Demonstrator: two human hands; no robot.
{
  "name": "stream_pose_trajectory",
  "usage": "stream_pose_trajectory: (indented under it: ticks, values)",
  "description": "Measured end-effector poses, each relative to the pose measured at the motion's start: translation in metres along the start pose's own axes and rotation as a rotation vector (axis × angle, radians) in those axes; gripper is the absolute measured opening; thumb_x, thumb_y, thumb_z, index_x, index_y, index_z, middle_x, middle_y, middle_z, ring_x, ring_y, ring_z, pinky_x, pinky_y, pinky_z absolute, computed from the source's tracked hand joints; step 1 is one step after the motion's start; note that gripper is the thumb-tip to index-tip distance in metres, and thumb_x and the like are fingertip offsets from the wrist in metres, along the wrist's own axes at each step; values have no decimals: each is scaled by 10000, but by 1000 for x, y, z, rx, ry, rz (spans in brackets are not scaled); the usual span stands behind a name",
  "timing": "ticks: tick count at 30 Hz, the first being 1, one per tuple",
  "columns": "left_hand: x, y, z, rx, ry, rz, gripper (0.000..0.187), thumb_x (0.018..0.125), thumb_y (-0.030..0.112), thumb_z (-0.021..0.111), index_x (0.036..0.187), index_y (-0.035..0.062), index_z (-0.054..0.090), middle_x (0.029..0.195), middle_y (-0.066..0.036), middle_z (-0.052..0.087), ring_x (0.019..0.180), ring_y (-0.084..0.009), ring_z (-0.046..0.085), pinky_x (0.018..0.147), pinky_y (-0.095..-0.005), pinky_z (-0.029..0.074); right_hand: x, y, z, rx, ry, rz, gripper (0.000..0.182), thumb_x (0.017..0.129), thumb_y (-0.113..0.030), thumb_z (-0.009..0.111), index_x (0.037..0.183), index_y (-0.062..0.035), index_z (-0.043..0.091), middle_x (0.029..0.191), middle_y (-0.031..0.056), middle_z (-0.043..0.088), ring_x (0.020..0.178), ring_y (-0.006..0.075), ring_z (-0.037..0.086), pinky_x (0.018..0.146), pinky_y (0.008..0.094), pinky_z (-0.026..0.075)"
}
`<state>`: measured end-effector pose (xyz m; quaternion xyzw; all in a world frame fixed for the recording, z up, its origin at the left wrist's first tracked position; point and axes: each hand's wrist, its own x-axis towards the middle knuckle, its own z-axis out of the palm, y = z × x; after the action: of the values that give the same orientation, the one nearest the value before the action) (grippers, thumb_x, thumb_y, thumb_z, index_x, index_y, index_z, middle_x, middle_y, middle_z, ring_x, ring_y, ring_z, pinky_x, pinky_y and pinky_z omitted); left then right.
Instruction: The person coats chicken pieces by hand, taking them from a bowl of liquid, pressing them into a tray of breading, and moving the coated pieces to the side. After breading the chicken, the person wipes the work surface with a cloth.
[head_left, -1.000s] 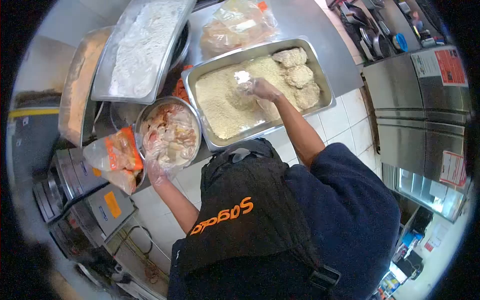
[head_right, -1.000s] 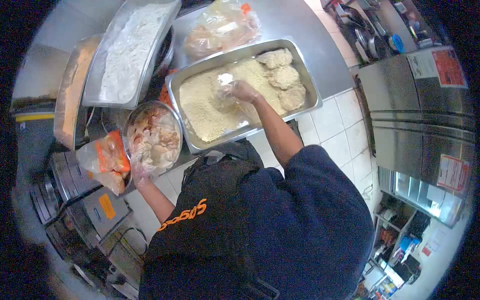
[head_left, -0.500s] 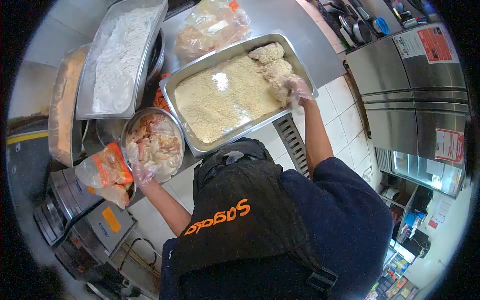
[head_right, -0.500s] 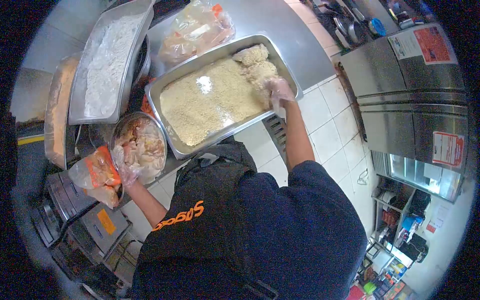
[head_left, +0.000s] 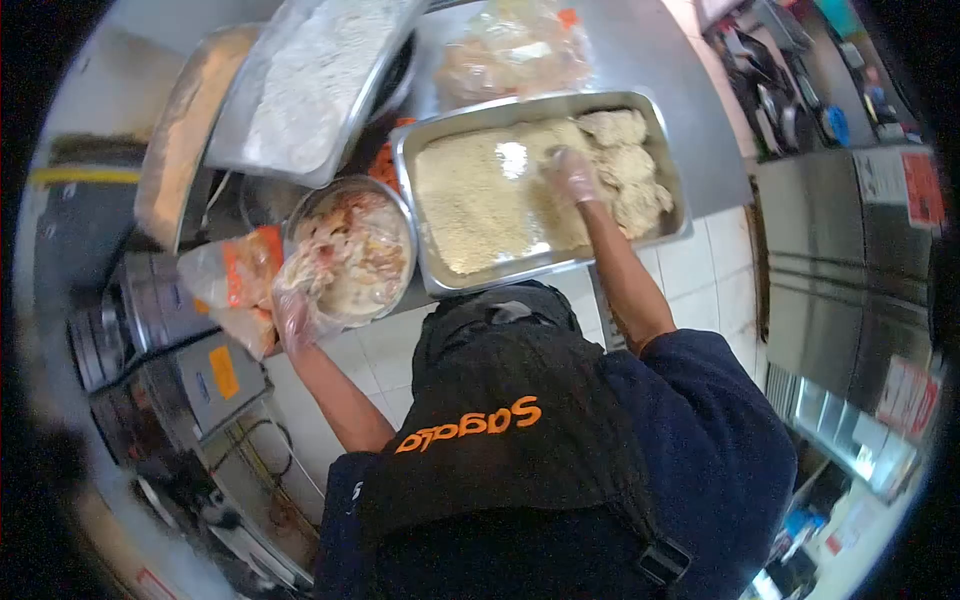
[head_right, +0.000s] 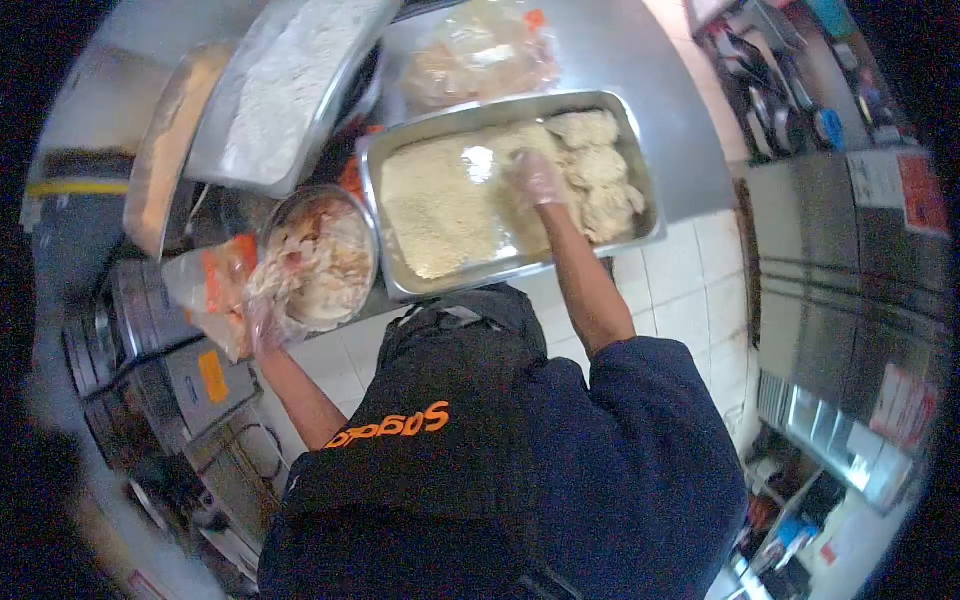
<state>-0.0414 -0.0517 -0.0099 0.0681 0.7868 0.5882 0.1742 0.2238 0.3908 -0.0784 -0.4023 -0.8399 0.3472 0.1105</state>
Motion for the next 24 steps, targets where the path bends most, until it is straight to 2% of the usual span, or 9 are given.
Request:
stream_pose_trajectory:
  ticks: [3, 9, 11, 13, 15, 17, 21, 23, 24]
  values:
    - [4, 15, -3, 132, -146, 61, 256, 769, 145, 609, 976, -3, 623, 923, -87, 636, 855, -166, 576, 743, -284, 459, 13, -35, 102, -168, 96, -568, 369, 740, -322, 600, 992, -53, 615, 1037, 176, 588, 1080, 298, 496, 923, 410, 380]
    - [-2, 78, 5, 340, -331, 84, 245, 757, 146, 619, 953, -1, 634, 907, -83, 646, 845, -170, 582, 744, -287, 459, -22, -103, 134, -206, -24, -688, 536, 785, -494, 494, 1125, -83, 539, 1149, 156, 537, 1134, 323, 449, 980, 453, 308]
    - [-15, 117, 24, 396, -382, 31, 225, 738, 130, 626, 919, -2, 647, 893, -71, 662, 826, -181, 599, 750, -296, 460, -22, -82, 121, -169, -482, -792, 551, 779, -513, 494, 1089, -61, 548, 1130, 186, 535, 1114, 338, 458, 981, 471, 292]
    - [-20, 137, 38, 455, -408, 35, 235, 720, 125, 630, 915, -6, 643, 878, -90, 661, 816, -212, 606, 752, -307, 458, -25, -70, 96, -305, -532, -833, 523, 779, -522, 487, 1007, -61, 580, 1081, 180, 556, 1062, 331, 488, 970, 484, 291]
    - [-18, 147, 54, 513, -436, 46, 245, 703, 119, 634, 911, -10, 640, 864, -109, 660, 805, -244, 612, 755, -318, 457, -21, -51, 83, -502, -357, -813, 513, 780, -542, 479, 921, -65, 605, 1051, 151, 572, 1011, 328, 506, 957, 494, 284]
    - [-18, 151, 69, 829, -394, 353, 235, 667, 109, 634, 872, -7, 642, 804, -158, 640, 762, -298, 606, 718, -337, 462, -15, -31, 62, -481, -198, -739, 430, 797, -470, 498, 872, -63, 614, 1011, 145, 590, 945, 304, 546, 905, 475, 355]
    - [-22, 164, 143, 571, -607, 360, 229, 636, 101, 680, 833, -8, 637, 756, -114, 625, 709, -246, 592, 685, -329, 465, 7, 48, 75, 476, 166, -510, 145, 739, -196, 598, 806, -70, 625, 838, 134, 608, 790, 279, 583, 730, 378, 476]
    - [-16, 177, 176, 431, -732, 377, 232, 615, 95, 710, 807, -9, 634, 723, -84, 615, 674, -211, 582, 662, -324, 467, 5, 28, 46, 3, 473, -783, 145, 671, -170, 646, 772, -69, 619, 790, 124, 592, 767, 307, 566, 709, 393, 463]
    - [-16, 175, 189, 444, -744, 387, 232, 615, 95, 710, 807, -9, 634, 723, -84, 615, 674, -211, 582, 662, -324, 467, 2, 24, 43, 8, 490, -771, 145, 671, -170, 646, 772, -69, 619, 790, 124, 592, 767, 307, 566, 709, 393, 463]
